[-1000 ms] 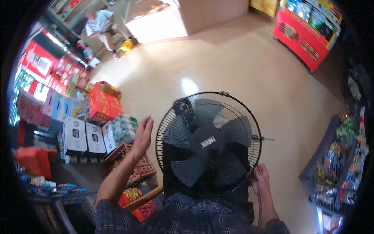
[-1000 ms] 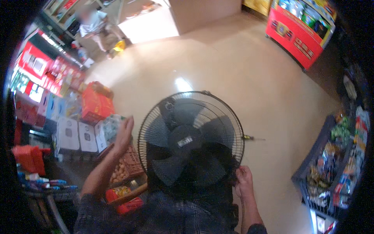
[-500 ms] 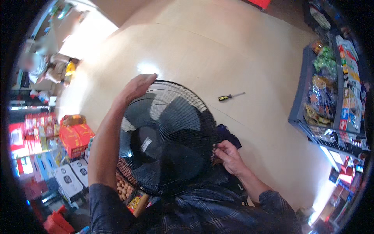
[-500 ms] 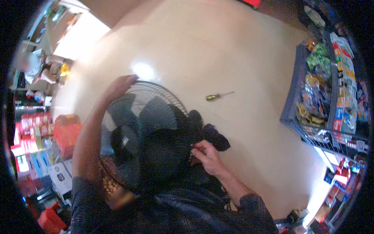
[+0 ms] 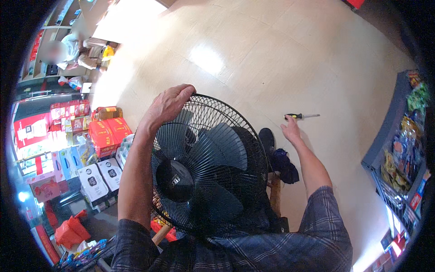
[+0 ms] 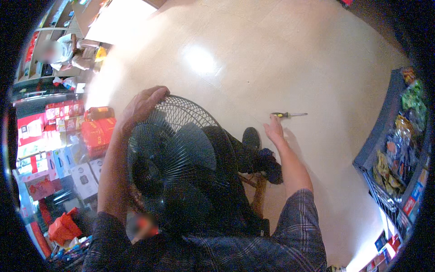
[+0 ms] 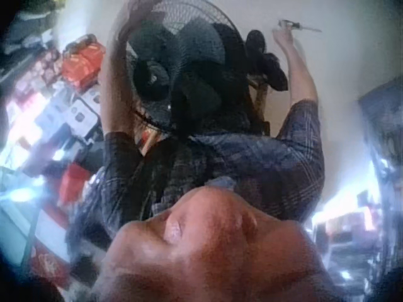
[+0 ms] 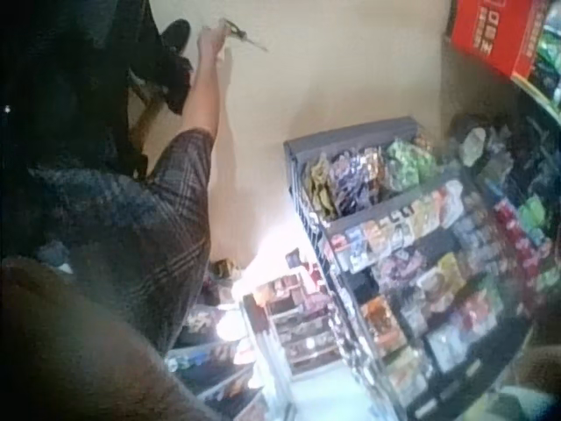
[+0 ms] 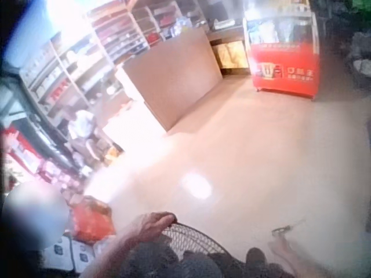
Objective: The person wipes the fan blades with a cloth, then attaches the front protective cage to the fan. They use a screwdriver to tighten the screws securing the cage in place.
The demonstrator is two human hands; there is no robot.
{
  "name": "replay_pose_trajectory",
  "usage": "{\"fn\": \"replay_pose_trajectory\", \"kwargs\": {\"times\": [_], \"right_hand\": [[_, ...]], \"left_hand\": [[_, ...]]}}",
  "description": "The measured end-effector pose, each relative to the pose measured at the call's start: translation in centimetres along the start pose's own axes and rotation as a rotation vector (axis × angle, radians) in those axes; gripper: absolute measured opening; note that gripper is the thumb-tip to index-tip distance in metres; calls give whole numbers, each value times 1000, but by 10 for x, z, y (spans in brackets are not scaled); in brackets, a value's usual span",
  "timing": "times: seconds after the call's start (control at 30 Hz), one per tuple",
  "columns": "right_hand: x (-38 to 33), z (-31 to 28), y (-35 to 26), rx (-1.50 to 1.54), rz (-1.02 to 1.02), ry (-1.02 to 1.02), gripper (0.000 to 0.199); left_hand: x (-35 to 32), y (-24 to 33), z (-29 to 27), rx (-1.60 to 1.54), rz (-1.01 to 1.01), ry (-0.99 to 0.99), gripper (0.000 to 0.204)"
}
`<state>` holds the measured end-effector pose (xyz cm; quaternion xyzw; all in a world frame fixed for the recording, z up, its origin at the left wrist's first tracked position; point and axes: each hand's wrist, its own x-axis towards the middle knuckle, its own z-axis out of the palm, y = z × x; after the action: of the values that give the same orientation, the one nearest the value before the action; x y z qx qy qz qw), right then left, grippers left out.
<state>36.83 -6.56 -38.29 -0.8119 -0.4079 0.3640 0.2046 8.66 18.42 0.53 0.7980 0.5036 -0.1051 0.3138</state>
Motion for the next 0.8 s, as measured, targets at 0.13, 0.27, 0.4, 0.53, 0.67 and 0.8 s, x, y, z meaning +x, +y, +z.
{"fn": "replay_pose_trajectory", "kwargs": {"times": [0.13,0.27,0.4,0.53,0.67,0.8], "right_hand": [[25,0,-1,-131,189,-159,67],[32,3,24,-281,170,-250,68],[36,-5,20,-344,158,-297,68],[45,4,53,-357,115,-143,63],[30,10,65,-499,13,-87,42],[0,9,74,-554,-110,-79,30]], "left_hand": [[-9,9,2,-19,-100,21,49],[0,3,3,-19,-129,6,48],[-1,-1,2,-54,-143,-12,45],[0,-6,-3,-165,-78,-47,44],[0,-7,-1,-181,-63,-12,43],[-1,-5,-1,-170,-67,18,43]]}}
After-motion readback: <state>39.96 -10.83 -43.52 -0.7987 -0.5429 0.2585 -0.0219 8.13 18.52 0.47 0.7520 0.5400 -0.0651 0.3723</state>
